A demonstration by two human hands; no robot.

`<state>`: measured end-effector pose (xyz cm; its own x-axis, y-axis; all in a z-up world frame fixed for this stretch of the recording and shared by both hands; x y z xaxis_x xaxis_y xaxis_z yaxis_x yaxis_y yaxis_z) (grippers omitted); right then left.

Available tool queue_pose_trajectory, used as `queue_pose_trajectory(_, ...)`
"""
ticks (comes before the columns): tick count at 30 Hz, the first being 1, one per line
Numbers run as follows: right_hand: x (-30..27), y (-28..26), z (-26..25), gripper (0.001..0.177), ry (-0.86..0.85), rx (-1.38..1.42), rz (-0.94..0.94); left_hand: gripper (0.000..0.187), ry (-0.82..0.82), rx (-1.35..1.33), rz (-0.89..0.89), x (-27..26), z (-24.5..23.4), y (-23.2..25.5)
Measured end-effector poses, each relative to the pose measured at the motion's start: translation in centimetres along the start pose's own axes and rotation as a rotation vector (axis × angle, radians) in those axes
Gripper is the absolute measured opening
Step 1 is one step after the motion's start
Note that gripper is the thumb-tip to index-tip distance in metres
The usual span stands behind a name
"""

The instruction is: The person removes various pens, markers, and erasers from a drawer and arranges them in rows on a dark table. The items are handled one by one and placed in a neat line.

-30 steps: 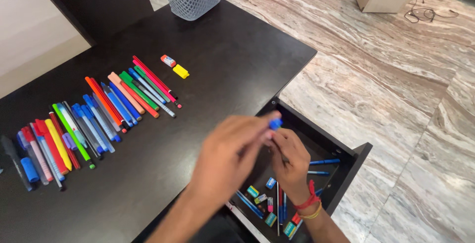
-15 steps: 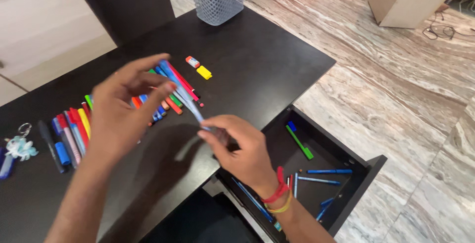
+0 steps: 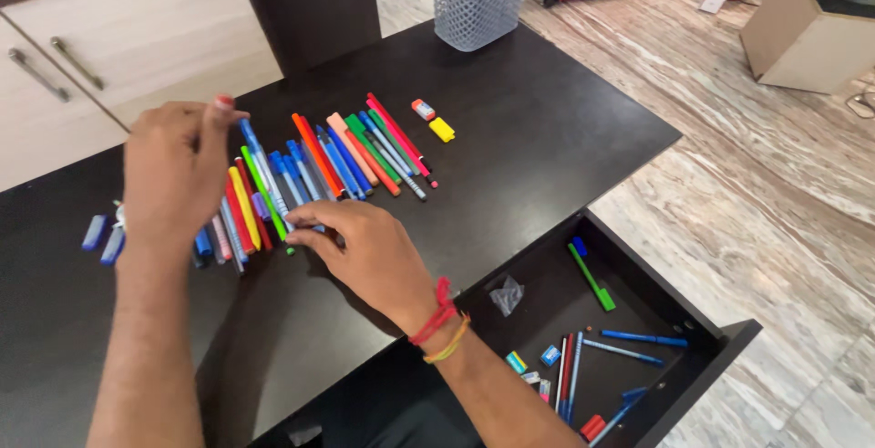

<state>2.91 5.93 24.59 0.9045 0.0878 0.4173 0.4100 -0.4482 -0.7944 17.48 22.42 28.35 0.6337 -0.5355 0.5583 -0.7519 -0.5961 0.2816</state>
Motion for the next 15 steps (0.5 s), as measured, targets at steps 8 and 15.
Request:
queue_pose_trajectory(8,0.4,1.2,2.0,0.018,0.003,-0.123,0.028,0.040,-0.085,0.124,-0.066,-1.2,2.3,-2.2)
queue_pose_trajectory(15,0.4,2.1,2.4,0.018,0.011,-0.176,0.008,0.042,-0.087,0.153,-0.093,-1.6,3.4,-3.1)
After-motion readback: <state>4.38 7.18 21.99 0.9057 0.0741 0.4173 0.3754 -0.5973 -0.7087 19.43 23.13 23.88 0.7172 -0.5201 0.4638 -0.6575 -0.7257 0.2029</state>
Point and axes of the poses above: each hand's wrist, its own x-axis towards the middle knuckle, its own z-axis out of the palm, y = z × x, the point moved 1 cm from there along x, towards the middle knuckle, and after that the axes turned 13 degrees about -y, right-handed, at the moved point
